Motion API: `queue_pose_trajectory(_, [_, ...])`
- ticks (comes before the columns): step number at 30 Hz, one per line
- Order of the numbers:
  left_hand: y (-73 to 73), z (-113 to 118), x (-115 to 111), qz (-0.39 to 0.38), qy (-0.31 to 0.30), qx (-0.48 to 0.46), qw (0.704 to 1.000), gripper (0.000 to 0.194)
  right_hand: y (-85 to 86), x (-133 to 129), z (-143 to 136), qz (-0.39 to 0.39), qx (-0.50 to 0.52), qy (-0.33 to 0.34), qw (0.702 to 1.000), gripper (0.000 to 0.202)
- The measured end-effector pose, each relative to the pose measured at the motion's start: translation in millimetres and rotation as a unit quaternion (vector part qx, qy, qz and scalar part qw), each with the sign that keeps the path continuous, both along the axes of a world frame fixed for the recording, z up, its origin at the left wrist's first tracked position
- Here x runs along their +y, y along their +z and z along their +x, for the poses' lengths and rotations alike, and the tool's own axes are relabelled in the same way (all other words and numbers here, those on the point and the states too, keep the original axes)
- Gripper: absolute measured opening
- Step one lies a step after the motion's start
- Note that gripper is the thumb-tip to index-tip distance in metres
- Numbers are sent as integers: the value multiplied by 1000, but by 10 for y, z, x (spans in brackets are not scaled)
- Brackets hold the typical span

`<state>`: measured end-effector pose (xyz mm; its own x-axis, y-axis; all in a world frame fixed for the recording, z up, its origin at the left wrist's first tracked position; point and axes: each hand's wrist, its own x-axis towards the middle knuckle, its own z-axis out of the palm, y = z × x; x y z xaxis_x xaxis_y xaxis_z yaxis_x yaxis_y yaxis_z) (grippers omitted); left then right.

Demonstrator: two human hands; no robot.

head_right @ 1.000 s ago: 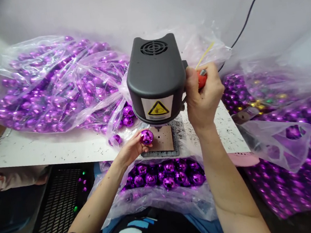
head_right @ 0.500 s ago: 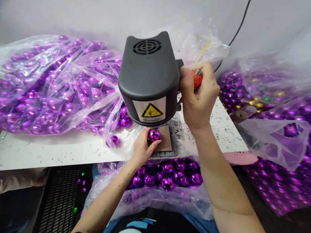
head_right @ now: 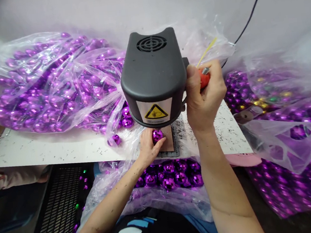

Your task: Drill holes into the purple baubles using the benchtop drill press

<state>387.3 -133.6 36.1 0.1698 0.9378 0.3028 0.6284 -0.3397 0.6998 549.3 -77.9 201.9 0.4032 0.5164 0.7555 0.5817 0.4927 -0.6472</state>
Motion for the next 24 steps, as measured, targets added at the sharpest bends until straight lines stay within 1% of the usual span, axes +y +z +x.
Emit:
queue_pose_trajectory(5, [-48,61,21,5,14,47,999,41,6,-21,1,-10,-11,-2,1000,55])
queue_pose_trajectory(9, [-105,60,59,6,16,48,999,46,17,-13,-2,-13,-12,-5,1000,55])
queue_pose_trajectory(12, [-130,48,60,15,11,42,999,45,27,-16,0,-7,-12,-3,1000,53])
queue_pose_trajectory(15, [-144,42,52,21,11,43,999,43,-2,-87,5,14,-23,-11,1000,48])
queue_pose_trajectory(17, [-152,42,49,24,8,47,999,42,-75,-185,11,39,-45,-33,998,40])
queue_pose_trajectory(20, [-161,41,49,25,5,48,999,42,-277,-380,17,88,-87,-72,990,27])
queue_pose_trajectory(22, [-162,40,49,23,5,47,999,42,-444,-507,21,101,-92,-72,988,19])
queue_pose_trajectory(24, [-159,40,48,20,4,46,999,42,-600,-606,25,102,-87,-50,990,12])
